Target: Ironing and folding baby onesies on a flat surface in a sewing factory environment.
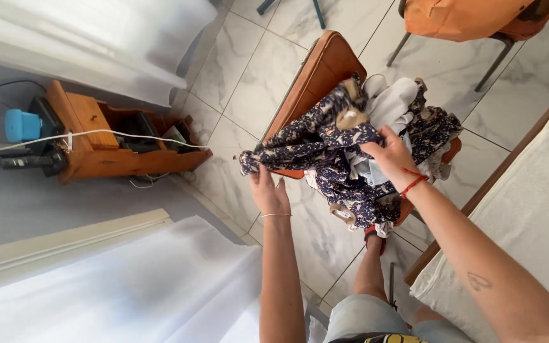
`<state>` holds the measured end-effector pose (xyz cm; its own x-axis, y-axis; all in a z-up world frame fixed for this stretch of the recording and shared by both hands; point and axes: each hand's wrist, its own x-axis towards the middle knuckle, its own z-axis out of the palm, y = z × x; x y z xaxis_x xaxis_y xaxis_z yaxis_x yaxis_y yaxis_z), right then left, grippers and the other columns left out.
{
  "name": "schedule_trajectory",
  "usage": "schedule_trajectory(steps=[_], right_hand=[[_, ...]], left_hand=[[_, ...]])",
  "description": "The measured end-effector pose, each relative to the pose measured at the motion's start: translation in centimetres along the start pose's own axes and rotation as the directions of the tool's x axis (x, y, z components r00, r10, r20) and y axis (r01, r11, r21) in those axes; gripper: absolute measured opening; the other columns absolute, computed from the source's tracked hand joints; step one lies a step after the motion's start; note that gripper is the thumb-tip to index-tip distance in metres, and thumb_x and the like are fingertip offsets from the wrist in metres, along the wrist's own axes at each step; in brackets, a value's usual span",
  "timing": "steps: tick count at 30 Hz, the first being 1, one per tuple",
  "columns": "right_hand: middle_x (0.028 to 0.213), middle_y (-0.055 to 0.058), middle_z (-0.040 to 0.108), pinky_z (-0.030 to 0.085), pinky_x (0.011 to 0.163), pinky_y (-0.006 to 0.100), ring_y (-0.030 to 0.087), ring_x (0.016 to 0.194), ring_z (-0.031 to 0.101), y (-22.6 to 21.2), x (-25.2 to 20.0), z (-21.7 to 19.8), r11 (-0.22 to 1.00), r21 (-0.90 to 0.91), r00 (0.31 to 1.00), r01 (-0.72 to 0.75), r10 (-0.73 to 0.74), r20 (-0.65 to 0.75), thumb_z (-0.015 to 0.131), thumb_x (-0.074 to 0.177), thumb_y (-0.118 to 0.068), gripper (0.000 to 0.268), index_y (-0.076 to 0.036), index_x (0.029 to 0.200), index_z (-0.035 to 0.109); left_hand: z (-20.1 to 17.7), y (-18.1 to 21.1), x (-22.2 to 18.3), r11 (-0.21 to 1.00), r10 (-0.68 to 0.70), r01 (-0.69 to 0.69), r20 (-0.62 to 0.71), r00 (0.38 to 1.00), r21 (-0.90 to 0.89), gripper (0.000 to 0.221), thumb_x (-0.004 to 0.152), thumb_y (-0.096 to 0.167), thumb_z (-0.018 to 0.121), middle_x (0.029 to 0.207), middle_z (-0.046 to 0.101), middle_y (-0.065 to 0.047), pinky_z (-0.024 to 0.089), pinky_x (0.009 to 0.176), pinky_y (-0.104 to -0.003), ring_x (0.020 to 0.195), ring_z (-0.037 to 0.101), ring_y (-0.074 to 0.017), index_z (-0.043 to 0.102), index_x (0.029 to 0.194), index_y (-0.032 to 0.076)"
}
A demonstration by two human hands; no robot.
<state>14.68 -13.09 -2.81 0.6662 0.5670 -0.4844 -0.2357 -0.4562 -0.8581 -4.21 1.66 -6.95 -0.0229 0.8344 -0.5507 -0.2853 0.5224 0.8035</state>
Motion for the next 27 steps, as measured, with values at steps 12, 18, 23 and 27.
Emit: schedule_trajectory(steps=[12,18,23,27], right_hand=[[0.100,0.010,0.047,0.054,0.076,0.041,0.023,0.092,0.054,-6.4,-2.6,-2.9,0.685,0.724,0.873,0.083,-0.401,0.279,0.049,0.080,-0.007,0.016,-0.011,0.092,0.040],[0.126,0.020,0.034,0.053,0.081,0.037,0.030,0.116,0.037,-10.5,-6.2,-9.1,0.278,0.958,0.732,-0.069,-0.639,0.238,0.054,0.083,-0.003,0.049,-0.001,0.126,0.032],[0.116,0.018,0.045,0.057,0.070,0.032,0.026,0.101,0.051,-7.1,-10.4,-12.1,0.309,0.951,0.858,-0.024,-0.482,0.178,0.057,0.083,-0.008,0.048,0.001,0.123,0.033],[0.119,0.016,0.048,0.055,0.075,0.035,0.026,0.104,0.052,-5.0,-15.1,-14.1,0.273,0.960,0.947,0.068,-0.321,0.024,0.058,0.084,-0.010,0.049,0.000,0.126,0.036]], left_hand=[[5.9,-9.3,0.5,-0.381,0.356,-0.615,0.724,0.591,0.690,0.022,0.068,0.007,0.063,0.131,0.033,-0.004,0.044,0.085,-0.038,0.118,0.034,-0.0232,0.065,0.090,0.010],[7.0,-5.2,-3.2,-0.130,-0.085,-0.404,0.395,0.915,0.906,0.050,0.069,0.009,0.060,0.142,0.006,-0.012,0.013,0.107,-0.045,0.131,0.008,-0.0325,0.045,0.115,0.020],[7.0,-4.6,-12.7,0.359,-0.186,-0.394,0.479,0.858,0.846,0.083,0.060,0.031,0.069,0.140,-0.005,-0.020,0.005,0.104,-0.047,0.130,-0.001,-0.0337,0.023,0.129,0.018],[8.3,-4.4,-19.6,0.631,-0.018,-0.729,0.945,0.326,0.264,0.108,0.052,0.037,0.072,0.136,0.015,-0.019,0.014,0.107,-0.040,0.129,0.016,-0.0309,0.007,0.132,0.002]])
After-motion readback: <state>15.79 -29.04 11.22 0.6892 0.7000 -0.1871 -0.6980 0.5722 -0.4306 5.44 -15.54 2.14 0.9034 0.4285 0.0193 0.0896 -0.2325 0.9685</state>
